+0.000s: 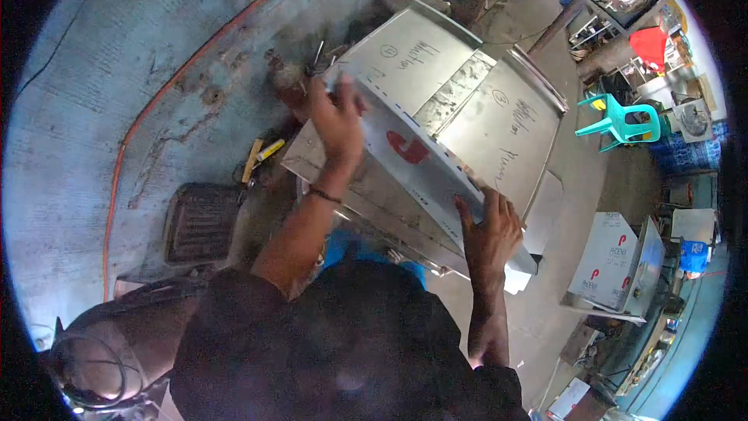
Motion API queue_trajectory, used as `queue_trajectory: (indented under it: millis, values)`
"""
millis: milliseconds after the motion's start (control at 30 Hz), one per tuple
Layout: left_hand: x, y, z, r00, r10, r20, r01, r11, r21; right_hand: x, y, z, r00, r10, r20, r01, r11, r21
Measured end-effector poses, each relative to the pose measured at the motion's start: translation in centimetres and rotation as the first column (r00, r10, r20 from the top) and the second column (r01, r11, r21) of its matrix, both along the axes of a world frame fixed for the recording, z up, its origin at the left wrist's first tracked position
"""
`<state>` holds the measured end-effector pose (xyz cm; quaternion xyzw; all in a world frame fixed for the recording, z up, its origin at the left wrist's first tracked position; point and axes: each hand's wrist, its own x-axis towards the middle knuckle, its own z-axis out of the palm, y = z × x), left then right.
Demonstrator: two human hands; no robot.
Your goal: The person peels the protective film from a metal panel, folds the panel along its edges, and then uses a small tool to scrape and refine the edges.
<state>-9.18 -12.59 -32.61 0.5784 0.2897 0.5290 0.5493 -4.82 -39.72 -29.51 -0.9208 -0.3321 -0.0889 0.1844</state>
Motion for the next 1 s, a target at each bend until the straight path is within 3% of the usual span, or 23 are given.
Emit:
queue_trajectory:
  millis: [100,233,400,533,600,733,800,900,1000]
  values:
    - [-1.4,4.8,-1.6,0.978,-0.139,-0.153,0.120,0.984,-0.129,-0.3,0.7,-0.2,0.994,-0.025,0.107,0.024,1.000,0.011]
    - [-1.0,6.8,-2.4,0.964,-0.179,-0.198,0.164,0.982,-0.093,-0.2,0.9,-0.6,0.971,-0.083,0.222,0.082,0.997,0.015]
    - [-0.3,7.0,-2.6,0.956,-0.220,-0.191,0.213,0.975,-0.057,0.1,0.8,-1.0,0.978,-0.109,0.179,0.108,0.994,0.014]
    - [-1.0,5.2,-2.7,0.946,-0.274,-0.171,0.255,0.959,-0.126,0.5,0.8,-0.9,0.977,-0.105,0.187,0.107,0.994,-0.003]
    - [-1.2,5.5,-2.9,0.907,-0.320,-0.274,0.312,0.947,-0.074,0.7,0.8,-0.9,0.979,-0.119,0.168,0.125,0.992,-0.025]
    - [-0.4,6.7,-2.7,0.940,-0.282,-0.191,0.277,0.959,-0.053,0.6,0.8,-1.0,0.979,-0.097,0.178,0.099,0.995,-0.001]
    - [-0.4,5.6,-3.1,0.921,-0.223,-0.319,0.235,0.972,-0.001,0.5,0.8,-0.9,0.980,-0.100,0.171,0.101,0.995,0.002]
    - [-1.0,4.2,-1.8,0.890,-0.266,-0.371,0.299,0.954,0.034,0.6,0.7,-0.9,0.983,-0.144,0.115,0.151,0.987,-0.053]
    - [-0.7,7.0,-1.6,0.910,-0.257,-0.325,0.265,0.964,-0.022,0.7,0.5,-1.1,0.983,-0.108,0.147,0.113,0.993,-0.026]
